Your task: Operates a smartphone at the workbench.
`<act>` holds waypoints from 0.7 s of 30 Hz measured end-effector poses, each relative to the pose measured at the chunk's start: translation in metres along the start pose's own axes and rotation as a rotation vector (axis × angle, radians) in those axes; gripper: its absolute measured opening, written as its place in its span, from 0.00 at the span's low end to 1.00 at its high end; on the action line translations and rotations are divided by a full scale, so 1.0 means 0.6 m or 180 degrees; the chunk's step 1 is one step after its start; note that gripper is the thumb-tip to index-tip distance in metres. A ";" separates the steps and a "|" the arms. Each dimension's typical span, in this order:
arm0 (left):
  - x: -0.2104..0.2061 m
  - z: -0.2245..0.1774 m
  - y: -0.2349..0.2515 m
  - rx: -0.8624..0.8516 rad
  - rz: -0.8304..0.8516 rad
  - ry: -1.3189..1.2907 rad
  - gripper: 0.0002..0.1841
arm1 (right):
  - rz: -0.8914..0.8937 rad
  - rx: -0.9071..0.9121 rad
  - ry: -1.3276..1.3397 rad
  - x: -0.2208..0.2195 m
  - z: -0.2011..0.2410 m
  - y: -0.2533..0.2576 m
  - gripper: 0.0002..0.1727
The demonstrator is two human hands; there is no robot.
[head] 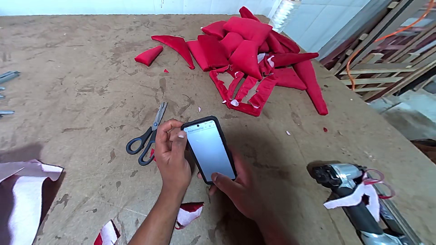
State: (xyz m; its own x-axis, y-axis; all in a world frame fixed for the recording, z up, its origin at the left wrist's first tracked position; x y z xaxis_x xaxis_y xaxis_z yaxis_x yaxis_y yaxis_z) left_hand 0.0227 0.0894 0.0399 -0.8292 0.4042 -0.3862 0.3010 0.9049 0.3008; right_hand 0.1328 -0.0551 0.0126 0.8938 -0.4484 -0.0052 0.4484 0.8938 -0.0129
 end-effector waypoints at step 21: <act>-0.012 0.003 -0.002 0.0096 0.0173 -0.0070 0.15 | -0.0009 -0.0128 0.0134 0.002 -0.005 0.000 0.30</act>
State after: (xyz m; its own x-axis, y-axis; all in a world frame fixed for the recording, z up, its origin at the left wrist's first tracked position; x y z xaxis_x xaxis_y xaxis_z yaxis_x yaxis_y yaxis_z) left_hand 0.0290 0.0857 0.0406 -0.8008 0.4555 -0.3890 0.3597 0.8850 0.2956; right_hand 0.1339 -0.0555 0.0095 0.8909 -0.4517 -0.0472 0.4493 0.8918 -0.0531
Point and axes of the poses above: each hand's wrist, its own y-axis towards the middle knuckle, its own x-axis out of the back of the hand, z = x × y, the point moved 9 cm from there along y, towards the middle knuckle, and after that the axes turned 1 degree about x, right-handed, at the moved point
